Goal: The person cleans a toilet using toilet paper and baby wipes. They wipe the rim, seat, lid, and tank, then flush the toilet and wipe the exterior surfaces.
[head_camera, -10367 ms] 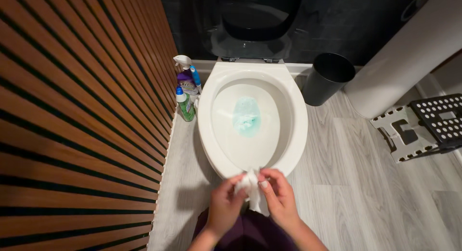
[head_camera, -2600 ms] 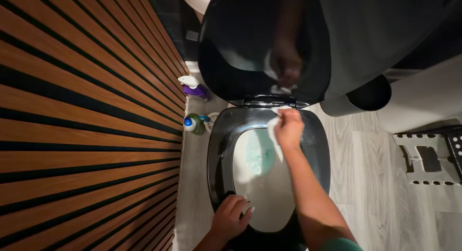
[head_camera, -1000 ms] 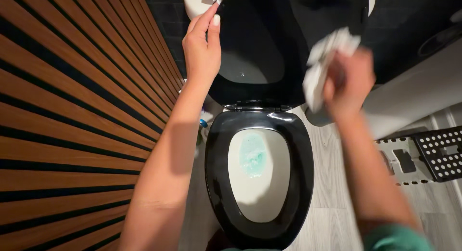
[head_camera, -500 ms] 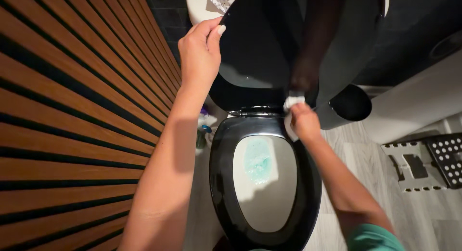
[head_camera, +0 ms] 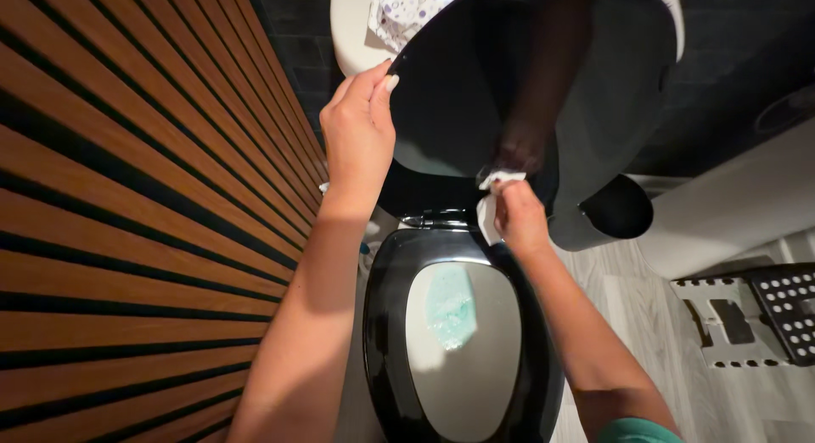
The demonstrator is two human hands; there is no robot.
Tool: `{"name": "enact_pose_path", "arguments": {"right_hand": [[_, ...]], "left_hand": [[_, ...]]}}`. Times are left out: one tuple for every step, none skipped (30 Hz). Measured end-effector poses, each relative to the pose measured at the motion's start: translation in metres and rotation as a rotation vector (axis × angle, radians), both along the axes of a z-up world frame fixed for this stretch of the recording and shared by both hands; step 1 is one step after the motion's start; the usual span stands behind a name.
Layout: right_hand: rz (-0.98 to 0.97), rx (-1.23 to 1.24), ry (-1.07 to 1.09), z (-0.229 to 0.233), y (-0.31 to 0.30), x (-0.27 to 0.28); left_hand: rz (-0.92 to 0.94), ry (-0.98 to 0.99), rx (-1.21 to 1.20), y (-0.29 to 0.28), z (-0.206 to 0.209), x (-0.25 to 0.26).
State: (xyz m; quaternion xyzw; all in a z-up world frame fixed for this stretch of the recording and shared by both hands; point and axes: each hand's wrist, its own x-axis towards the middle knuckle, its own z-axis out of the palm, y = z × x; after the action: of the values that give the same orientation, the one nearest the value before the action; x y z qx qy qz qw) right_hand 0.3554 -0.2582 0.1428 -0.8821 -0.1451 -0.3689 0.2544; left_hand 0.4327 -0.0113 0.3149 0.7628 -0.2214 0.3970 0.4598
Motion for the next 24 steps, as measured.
{"name": "enact_pose_path", "arguments": {"right_hand": [[0.006,0.027,0.028,-0.003,0.001,0.001],[0.004,0.055,0.071,-0.005,0.003,-0.005],[0.002,0.082,0.114,-0.001,0.005,-0.012],[0.028,0.071,0.037,0.016,0.003,-0.013],[0.053,0.06,-0.039,0.038,-0.001,-0.016],[0.079,0.046,-0.112,0.06,-0.005,-0.02],[0.061,0.012,-0.178,0.083,-0.011,-0.022],[0.046,-0.024,-0.252,0.106,-0.017,-0.019],[0.015,-0.038,-0.298,0.126,-0.023,-0.014],[-0.008,-0.054,-0.343,0.143,-0.028,-0.008],[-0.013,-0.037,-0.357,0.155,-0.031,0.001],[-0.01,-0.023,-0.375,0.166,-0.034,0.012],[-0.006,-0.008,-0.393,0.175,-0.037,0.02],[-0.019,-0.009,-0.387,0.181,-0.039,0.027],[-0.033,-0.01,-0.381,0.185,-0.04,0.033],[-0.048,-0.01,-0.374,0.187,-0.04,0.038],[-0.066,-0.005,-0.39,0.186,-0.039,0.043],[-0.085,0.0,-0.404,0.184,-0.036,0.045],[-0.104,0.006,-0.417,0.182,-0.033,0.047],[-0.113,0.028,-0.43,0.182,-0.03,0.05],[-0.121,0.05,-0.443,0.183,-0.026,0.054],[-0.132,0.07,-0.443,0.186,-0.021,0.055],[-0.175,0.054,-0.459,0.19,-0.015,0.057],[-0.204,0.037,-0.496,0.196,-0.007,0.067]], "left_hand": [[0.008,-0.033,0.025,0.001,-0.001,0.005],[0.007,-0.05,0.049,0.0,-0.011,0.005],[0.001,-0.017,0.024,-0.002,-0.024,0.002],[-0.01,-0.007,-0.006,-0.007,-0.029,0.007],[-0.021,0.003,-0.036,-0.012,-0.034,0.012],[0.01,0.026,-0.031,-0.015,-0.041,0.017],[0.042,0.048,-0.026,-0.018,-0.049,0.02],[0.077,0.061,-0.022,-0.02,-0.053,0.025],[0.073,0.087,-0.031,-0.021,-0.055,0.03],[0.074,0.113,-0.043,-0.021,-0.057,0.034],[0.076,0.14,-0.055,-0.022,-0.057,0.037],[0.082,0.144,-0.049,-0.022,-0.057,0.037],[0.089,0.148,-0.044,-0.022,-0.057,0.036],[0.098,0.143,-0.037,-0.021,-0.054,0.037],[0.103,0.125,-0.039,-0.022,-0.052,0.037],[0.106,0.108,-0.038,-0.023,-0.05,0.036],[0.109,0.091,-0.038,-0.024,-0.05,0.035],[0.101,0.091,-0.045,-0.024,-0.05,0.035],[0.094,0.091,-0.052,-0.024,-0.052,0.033],[0.117,0.096,-0.047,-0.024,-0.052,0.036],[0.14,0.102,-0.043,-0.024,-0.051,0.039],[0.131,0.118,-0.022,-0.022,-0.052,0.039],[0.122,0.135,-0.001,-0.021,-0.052,0.039],[0.142,0.095,0.011,-0.022,-0.053,0.04]]}}
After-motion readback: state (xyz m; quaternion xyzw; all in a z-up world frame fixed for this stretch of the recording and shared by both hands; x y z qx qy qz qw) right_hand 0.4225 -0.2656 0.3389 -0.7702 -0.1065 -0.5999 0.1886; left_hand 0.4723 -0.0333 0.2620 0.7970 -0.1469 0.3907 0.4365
